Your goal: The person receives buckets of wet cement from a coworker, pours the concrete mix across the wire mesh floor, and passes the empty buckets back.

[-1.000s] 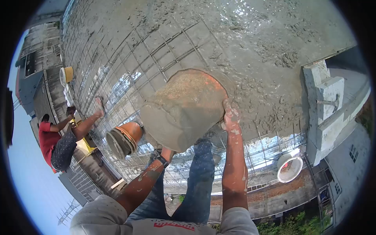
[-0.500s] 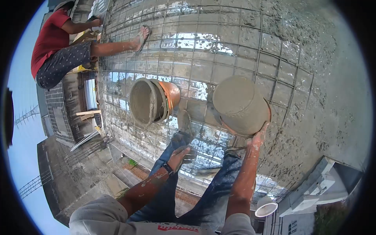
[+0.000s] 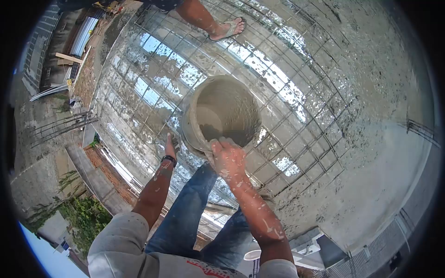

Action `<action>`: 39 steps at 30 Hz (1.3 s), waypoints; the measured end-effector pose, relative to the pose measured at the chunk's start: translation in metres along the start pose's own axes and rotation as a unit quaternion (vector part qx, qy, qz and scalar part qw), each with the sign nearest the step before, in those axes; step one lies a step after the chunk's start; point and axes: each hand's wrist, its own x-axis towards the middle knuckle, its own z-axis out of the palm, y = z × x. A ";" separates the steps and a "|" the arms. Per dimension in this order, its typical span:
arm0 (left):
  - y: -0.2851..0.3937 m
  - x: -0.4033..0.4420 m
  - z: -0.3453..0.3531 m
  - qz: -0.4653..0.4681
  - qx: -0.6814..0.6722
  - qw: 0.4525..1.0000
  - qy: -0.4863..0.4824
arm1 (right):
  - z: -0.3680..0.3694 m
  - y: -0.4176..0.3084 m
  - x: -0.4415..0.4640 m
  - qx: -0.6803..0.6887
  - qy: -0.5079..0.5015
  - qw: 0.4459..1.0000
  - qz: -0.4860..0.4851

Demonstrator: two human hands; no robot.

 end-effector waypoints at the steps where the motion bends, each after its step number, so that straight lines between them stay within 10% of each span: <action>1: -0.042 0.048 -0.009 -0.104 -0.029 0.994 -0.012 | 0.037 -0.008 0.010 -0.017 -0.035 0.999 -0.026; 5: -0.096 0.066 0.039 -0.271 -0.258 0.881 -0.289 | 0.172 0.020 0.000 -0.114 -0.121 0.984 -0.069; 7: -0.041 0.003 0.072 -0.289 -0.329 0.856 -0.275 | 0.190 0.036 -0.010 -0.131 -0.188 0.973 -0.042; 9: -0.088 0.005 0.090 -0.085 -0.349 0.892 -0.275 | 0.178 0.037 -0.012 -0.108 -0.229 0.966 -0.051; 14: 0.010 -0.052 0.092 -0.163 -0.285 0.924 -0.197 | 0.161 0.071 -0.003 -0.150 -0.006 0.978 -0.145; 17: 0.115 -0.092 0.081 -0.087 -0.161 0.963 -0.197 | 0.110 0.051 0.054 0.174 -0.064 0.892 0.411; 23: 0.160 -0.077 0.036 0.023 0.167 0.977 -0.131 | 0.113 -0.058 0.071 0.325 0.025 0.894 0.309; 26: 0.286 -0.123 -0.091 0.037 0.207 0.962 -0.172 | 0.113 -0.190 0.094 0.374 0.038 0.867 0.326; 39: 0.401 0.132 -0.323 0.309 0.226 0.905 -0.184 | 0.258 -0.510 0.339 0.289 -0.032 0.936 0.196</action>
